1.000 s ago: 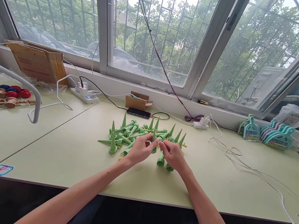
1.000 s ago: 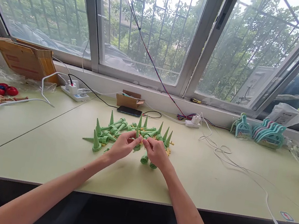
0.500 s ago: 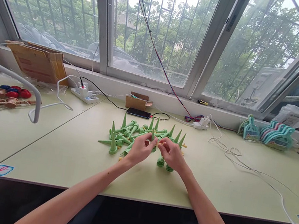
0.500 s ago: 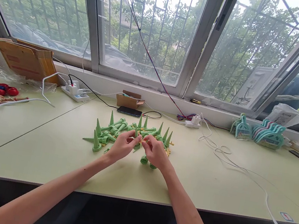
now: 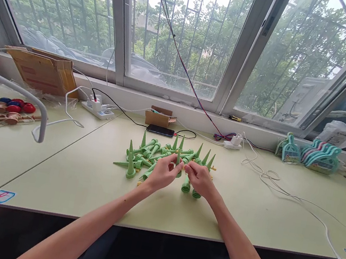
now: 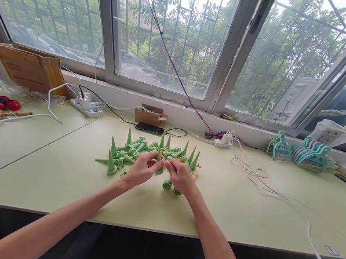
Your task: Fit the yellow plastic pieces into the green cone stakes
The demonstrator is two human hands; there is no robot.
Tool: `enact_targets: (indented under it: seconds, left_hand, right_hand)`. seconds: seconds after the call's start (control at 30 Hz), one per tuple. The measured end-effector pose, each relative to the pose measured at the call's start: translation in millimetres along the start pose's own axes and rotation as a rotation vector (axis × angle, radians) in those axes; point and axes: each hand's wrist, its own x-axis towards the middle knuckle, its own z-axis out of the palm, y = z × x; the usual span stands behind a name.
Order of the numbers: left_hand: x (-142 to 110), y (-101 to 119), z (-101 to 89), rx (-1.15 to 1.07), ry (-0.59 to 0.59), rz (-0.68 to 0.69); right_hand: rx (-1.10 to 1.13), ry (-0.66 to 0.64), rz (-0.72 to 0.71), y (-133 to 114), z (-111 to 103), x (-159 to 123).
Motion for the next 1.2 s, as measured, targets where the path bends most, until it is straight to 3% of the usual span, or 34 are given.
enact_targets:
  seconds: [0.57,1.2]
  left_hand:
    - [-2.6,1.3,-1.7,-0.037,-0.071,-0.015]
    - [-1.5,-1.3,1.0,0.011,-0.038,0.034]
  right_hand:
    - [-0.037,0.053,0.01,-1.0,-0.5,0.5]
    - [0.011,0.012,0.002,-4.1,-1.4,0.7]
